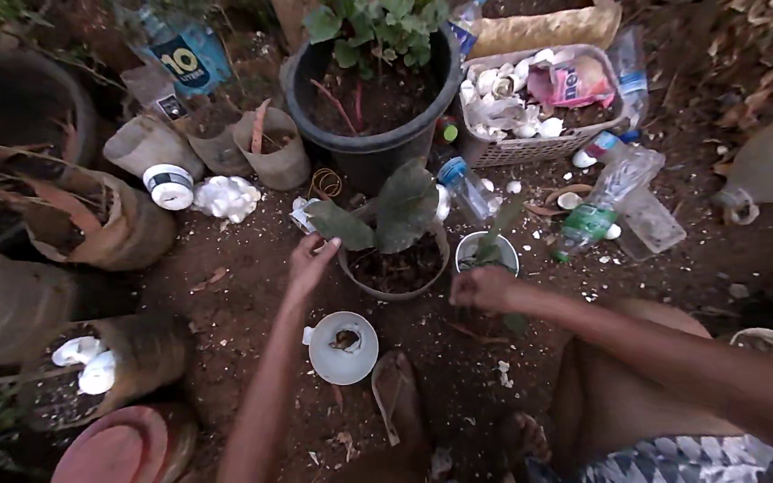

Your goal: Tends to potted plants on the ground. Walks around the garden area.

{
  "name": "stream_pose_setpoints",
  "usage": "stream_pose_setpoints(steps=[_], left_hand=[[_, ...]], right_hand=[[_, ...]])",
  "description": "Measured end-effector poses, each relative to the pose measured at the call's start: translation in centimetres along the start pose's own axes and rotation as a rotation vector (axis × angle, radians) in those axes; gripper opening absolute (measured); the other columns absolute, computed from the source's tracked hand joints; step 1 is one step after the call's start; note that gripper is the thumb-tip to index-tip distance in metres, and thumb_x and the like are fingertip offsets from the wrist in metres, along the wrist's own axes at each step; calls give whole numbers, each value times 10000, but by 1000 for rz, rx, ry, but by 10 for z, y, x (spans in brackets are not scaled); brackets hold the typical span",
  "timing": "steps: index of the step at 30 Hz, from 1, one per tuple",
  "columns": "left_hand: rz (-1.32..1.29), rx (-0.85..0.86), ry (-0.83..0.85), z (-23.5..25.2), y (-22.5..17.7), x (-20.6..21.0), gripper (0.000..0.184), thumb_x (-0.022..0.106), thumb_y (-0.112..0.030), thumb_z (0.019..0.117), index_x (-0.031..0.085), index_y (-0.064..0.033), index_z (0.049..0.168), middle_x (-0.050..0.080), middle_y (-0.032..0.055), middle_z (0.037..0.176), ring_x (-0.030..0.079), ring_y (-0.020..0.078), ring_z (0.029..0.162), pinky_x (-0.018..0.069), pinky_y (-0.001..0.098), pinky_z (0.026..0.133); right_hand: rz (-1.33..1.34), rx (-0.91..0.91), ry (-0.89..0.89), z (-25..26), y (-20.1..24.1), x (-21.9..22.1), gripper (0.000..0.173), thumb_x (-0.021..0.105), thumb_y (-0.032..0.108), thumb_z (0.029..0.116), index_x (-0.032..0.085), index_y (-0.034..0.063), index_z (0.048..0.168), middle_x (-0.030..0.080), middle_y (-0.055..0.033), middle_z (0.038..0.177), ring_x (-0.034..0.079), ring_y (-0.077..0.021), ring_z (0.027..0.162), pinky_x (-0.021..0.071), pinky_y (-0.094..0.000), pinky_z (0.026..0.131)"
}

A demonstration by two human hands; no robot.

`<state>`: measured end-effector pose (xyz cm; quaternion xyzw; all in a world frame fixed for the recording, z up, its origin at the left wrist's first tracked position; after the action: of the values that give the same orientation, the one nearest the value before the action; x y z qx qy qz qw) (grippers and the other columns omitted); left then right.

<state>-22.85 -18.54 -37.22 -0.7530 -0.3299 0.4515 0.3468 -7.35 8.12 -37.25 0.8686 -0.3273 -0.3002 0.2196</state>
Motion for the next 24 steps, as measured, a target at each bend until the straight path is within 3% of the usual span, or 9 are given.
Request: stream_pose_setpoints(steps=[2, 4, 7, 9, 12, 14, 19, 21, 24], left_hand=[[-7, 38, -58, 0, -5, 11, 288, 661, -219, 1022, 674, 8, 1199, 615, 187, 1345, 602, 284, 1207, 491, 495, 1018], [5, 81, -119, 1, -6, 16, 240, 689, -180, 999, 695, 17, 1135, 624, 192, 1311, 601, 294, 1183, 492, 497, 1002], [50, 99, -164, -3, -10, 18, 278, 709, -220, 985, 703, 16, 1134, 601, 210, 1351, 540, 372, 1263, 440, 575, 1037], [71, 105, -182, -8, -13, 21, 315, 711, -240, 985, 699, 27, 1152, 613, 226, 1328, 551, 379, 1255, 445, 576, 1037], [110, 110, -199, -15, -16, 24, 323, 706, -267, 992, 697, 29, 1120, 625, 248, 1263, 592, 378, 1180, 475, 577, 985], [109, 110, -202, -20, -18, 25, 294, 704, -264, 993, 699, 22, 1063, 653, 233, 1175, 627, 360, 1088, 496, 573, 930], [11, 97, -199, -27, -12, 24, 223, 686, -211, 1002, 704, 3, 1059, 715, 164, 1031, 680, 257, 937, 535, 513, 866], [-26, 122, -214, -32, -11, 25, 180, 703, -170, 985, 713, -5, 1056, 721, 131, 1022, 687, 202, 923, 553, 453, 868], [-69, 153, -218, -48, -11, 30, 186, 724, -115, 950, 722, 9, 1090, 729, 128, 1076, 694, 170, 1006, 555, 410, 926]], right_hand=[[107, 24, -233, 5, -10, -29, 341, 660, 310, 1015, 708, 1, 1152, 708, -232, 1082, 672, -406, 1031, 491, -649, 930], [277, -17, -440, 14, -13, -54, 412, 725, 284, 969, 654, -10, 1249, 667, -255, 1201, 654, -405, 1099, 502, -625, 960], [538, -68, -525, 36, 0, -76, 570, 740, 237, 954, 529, -15, 1420, 521, -276, 1427, 543, -399, 1282, 450, -572, 1061], [653, -99, -506, 53, 10, -78, 599, 716, 226, 968, 482, -1, 1471, 496, -260, 1465, 527, -369, 1291, 447, -542, 1057], [774, -109, -575, 65, 24, -76, 488, 724, 132, 949, 561, 16, 1395, 611, -193, 1332, 605, -271, 1172, 496, -468, 985], [798, -138, -655, 63, 28, -75, 378, 724, 63, 924, 614, 9, 1282, 652, -162, 1207, 627, -221, 1065, 519, -424, 904], [795, -231, -656, 49, 27, -70, 261, 656, 17, 968, 581, -34, 1213, 664, -93, 991, 610, -75, 847, 522, -272, 800], [777, -252, -668, 43, 19, -66, 249, 654, 15, 968, 586, -44, 1200, 663, -70, 938, 600, -43, 799, 521, -250, 781], [752, -253, -670, 28, 10, -57, 190, 652, 22, 975, 602, -9, 1156, 655, -22, 897, 600, -21, 773, 529, -235, 770]])
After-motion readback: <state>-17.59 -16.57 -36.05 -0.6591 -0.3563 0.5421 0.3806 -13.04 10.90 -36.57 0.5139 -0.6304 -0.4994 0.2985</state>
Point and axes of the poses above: each hand's wrist, its own z-axis towards the middle knuckle, its own x-axis out of the palm, y = z × x, the point moved 7 cm from there along z, towards the middle knuckle
